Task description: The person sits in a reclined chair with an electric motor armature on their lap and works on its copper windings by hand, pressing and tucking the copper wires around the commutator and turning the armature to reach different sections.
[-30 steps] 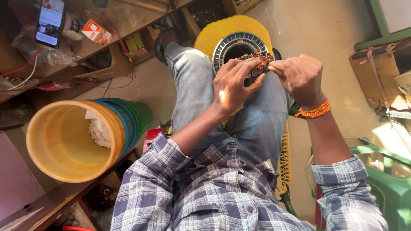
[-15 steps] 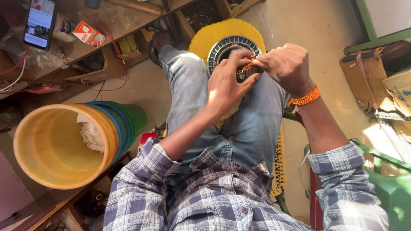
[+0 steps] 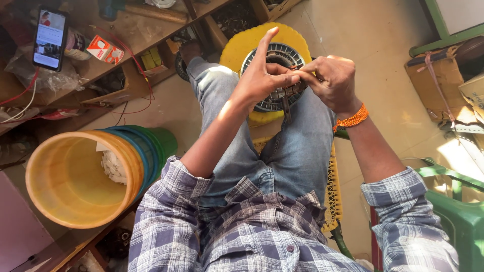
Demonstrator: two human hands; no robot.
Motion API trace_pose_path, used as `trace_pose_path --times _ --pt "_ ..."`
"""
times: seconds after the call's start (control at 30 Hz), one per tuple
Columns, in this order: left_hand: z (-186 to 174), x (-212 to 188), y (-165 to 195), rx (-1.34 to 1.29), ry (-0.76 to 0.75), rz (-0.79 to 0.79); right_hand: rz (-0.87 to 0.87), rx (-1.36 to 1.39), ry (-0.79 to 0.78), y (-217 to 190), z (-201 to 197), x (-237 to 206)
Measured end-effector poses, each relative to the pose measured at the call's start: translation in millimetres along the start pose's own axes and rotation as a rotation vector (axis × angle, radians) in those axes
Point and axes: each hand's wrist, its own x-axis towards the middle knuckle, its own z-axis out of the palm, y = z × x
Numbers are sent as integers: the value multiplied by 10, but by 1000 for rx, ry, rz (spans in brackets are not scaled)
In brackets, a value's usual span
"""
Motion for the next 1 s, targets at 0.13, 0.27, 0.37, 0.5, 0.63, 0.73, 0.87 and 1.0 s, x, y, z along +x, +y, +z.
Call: trace_pose_path --times 0.13,0.27,0.37,0.5,0.63,0.73,0.87,1.0 --pt "4 11 -19 -34 -25 22 90 65 8 -83 8 87" --pt "-128 -3 -65 -72 -226 147 400 269 -132 -222 -148 210" --pt "-327 -2 -70 -52 -424 268 358 191 -165 -449 -240 175" --pt "-436 1 -25 165 -488 408 442 100 -89 -814 -84 5" --pt "-443 -14 115 343 -472 452 586 160 55 -1013 144 -182" --pt "-443 9 233 524 -474 465 718 229 122 -1051 299 -325" --pt "-448 82 338 617 -565 620 771 318 171 -1033 450 -478" --pt "-458 168 347 660 -624 654 722 333 211 -964 540 -583"
